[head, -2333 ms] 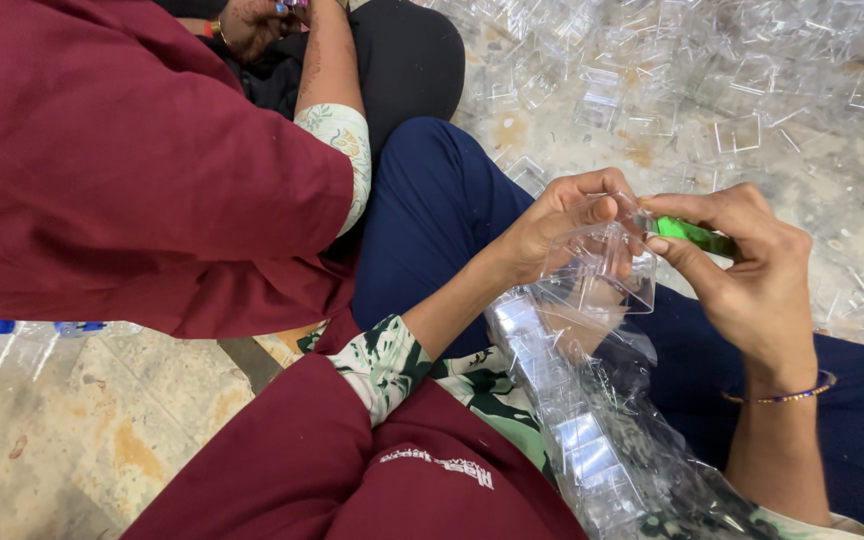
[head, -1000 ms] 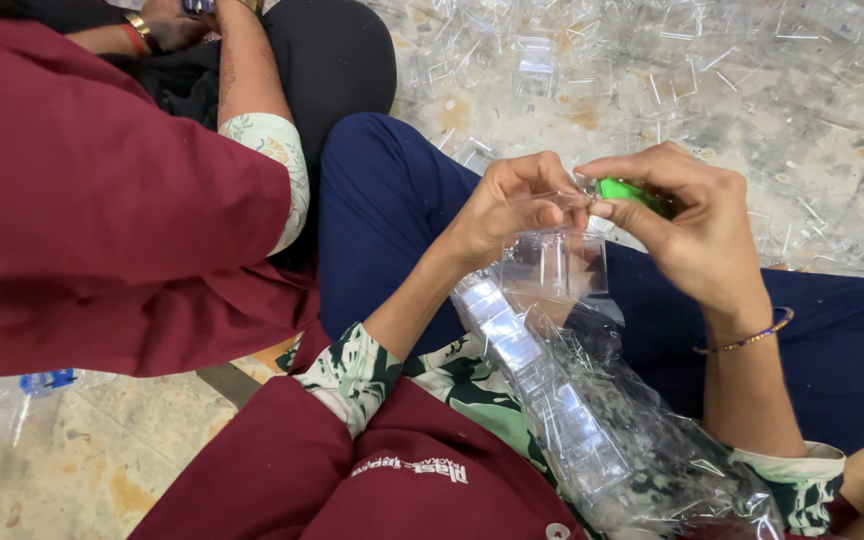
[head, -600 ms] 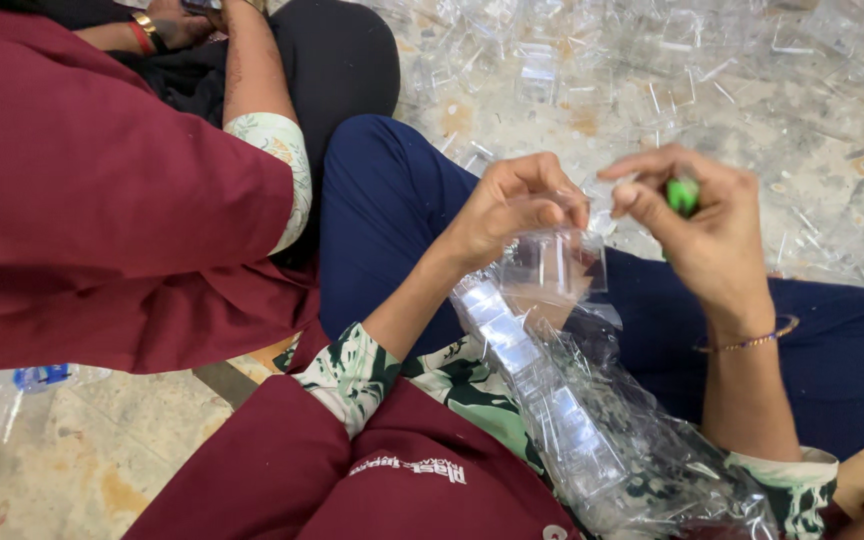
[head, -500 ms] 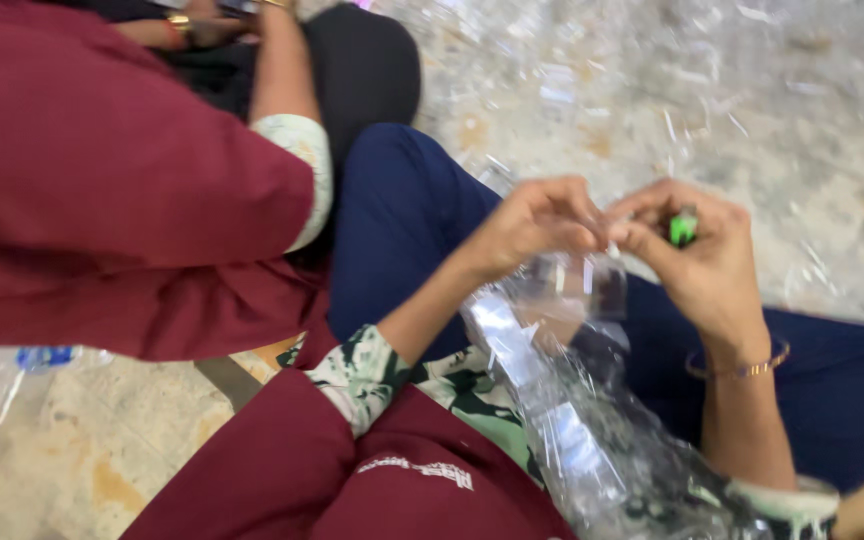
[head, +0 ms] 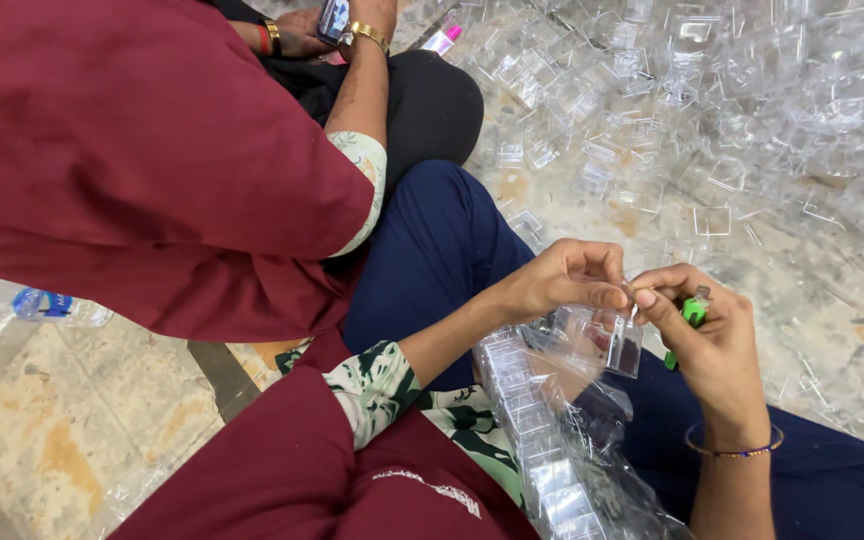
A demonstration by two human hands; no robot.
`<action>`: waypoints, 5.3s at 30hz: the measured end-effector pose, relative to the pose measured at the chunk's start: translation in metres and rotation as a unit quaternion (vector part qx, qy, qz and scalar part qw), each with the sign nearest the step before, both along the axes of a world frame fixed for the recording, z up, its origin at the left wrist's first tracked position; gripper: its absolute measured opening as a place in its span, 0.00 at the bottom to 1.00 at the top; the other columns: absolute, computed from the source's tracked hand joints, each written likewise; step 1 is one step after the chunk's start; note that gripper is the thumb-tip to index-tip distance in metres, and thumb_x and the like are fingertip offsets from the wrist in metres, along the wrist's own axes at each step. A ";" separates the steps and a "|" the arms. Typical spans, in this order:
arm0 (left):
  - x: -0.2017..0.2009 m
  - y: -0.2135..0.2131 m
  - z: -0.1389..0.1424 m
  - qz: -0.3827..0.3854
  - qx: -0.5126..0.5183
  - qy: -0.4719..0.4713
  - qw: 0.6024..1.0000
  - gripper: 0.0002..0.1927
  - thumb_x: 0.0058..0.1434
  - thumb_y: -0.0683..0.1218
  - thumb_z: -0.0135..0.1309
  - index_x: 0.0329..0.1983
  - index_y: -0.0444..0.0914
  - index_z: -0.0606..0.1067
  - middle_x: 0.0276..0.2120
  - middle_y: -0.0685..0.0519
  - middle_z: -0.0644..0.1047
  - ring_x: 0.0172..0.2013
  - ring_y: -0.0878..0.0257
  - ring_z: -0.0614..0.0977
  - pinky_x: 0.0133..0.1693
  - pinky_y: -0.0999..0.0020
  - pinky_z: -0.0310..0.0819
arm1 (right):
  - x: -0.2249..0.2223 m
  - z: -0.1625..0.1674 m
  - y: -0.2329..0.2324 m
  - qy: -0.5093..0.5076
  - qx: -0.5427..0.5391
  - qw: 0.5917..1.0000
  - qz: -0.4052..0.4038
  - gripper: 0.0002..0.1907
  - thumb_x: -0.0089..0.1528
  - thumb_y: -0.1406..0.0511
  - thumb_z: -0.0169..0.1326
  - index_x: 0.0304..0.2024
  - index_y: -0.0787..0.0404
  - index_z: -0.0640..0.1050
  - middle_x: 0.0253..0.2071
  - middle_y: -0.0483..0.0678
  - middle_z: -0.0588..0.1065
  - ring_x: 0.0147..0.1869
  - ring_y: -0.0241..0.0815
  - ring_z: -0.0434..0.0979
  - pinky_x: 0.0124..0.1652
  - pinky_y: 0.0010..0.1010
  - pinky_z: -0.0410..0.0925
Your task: The person sits on the floor and uses a green utility knife to trim excess plastic from small clear plastic boxes, working one box at a time on their lap and placing trimmed boxes into a plastic-wrapped stack beside them.
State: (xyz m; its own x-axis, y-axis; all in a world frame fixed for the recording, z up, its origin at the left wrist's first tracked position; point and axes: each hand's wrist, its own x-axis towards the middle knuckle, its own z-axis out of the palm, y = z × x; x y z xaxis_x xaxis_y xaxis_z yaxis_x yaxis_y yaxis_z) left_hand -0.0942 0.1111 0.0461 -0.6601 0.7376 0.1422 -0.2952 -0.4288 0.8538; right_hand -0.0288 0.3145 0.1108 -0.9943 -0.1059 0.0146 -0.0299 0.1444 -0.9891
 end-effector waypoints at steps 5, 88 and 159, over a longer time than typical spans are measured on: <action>0.000 0.000 0.002 0.006 0.002 -0.006 1.000 0.12 0.65 0.48 0.64 0.39 0.36 0.74 0.39 0.50 0.81 0.41 0.66 0.82 0.46 0.69 0.77 | 0.003 0.005 -0.006 0.042 0.065 0.997 -0.017 0.06 0.67 0.69 0.56 0.44 0.67 0.79 0.32 0.45 0.78 0.36 0.31 0.74 0.37 0.22 0.67; 0.007 -0.012 0.027 -0.008 -0.088 0.021 0.996 0.15 0.68 0.52 0.62 0.41 0.34 0.76 0.34 0.49 0.82 0.32 0.65 0.84 0.36 0.70 0.77 | 0.010 0.026 -0.002 0.013 0.129 0.990 -0.053 0.17 0.68 0.59 0.48 0.57 0.57 0.75 0.28 0.39 0.74 0.28 0.27 0.63 0.30 0.19 0.59; 0.022 -0.009 0.006 0.024 0.080 -0.084 0.993 0.17 0.69 0.53 0.62 0.45 0.36 0.74 0.40 0.41 0.81 0.36 0.58 0.84 0.32 0.71 0.73 | 0.016 -0.004 0.031 0.125 0.085 0.977 -0.147 0.08 0.67 0.71 0.65 0.46 0.68 0.79 0.41 0.42 0.79 0.43 0.27 0.76 0.43 0.19 0.70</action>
State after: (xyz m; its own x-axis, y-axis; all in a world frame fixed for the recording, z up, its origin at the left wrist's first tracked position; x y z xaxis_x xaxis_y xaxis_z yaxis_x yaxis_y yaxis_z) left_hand -0.0724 0.1024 0.0522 -0.7189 0.6810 0.1393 -0.4032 -0.5718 0.7145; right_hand -0.0130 0.3455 0.1064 -0.9497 0.1620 0.2681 -0.2001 0.3448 -0.9171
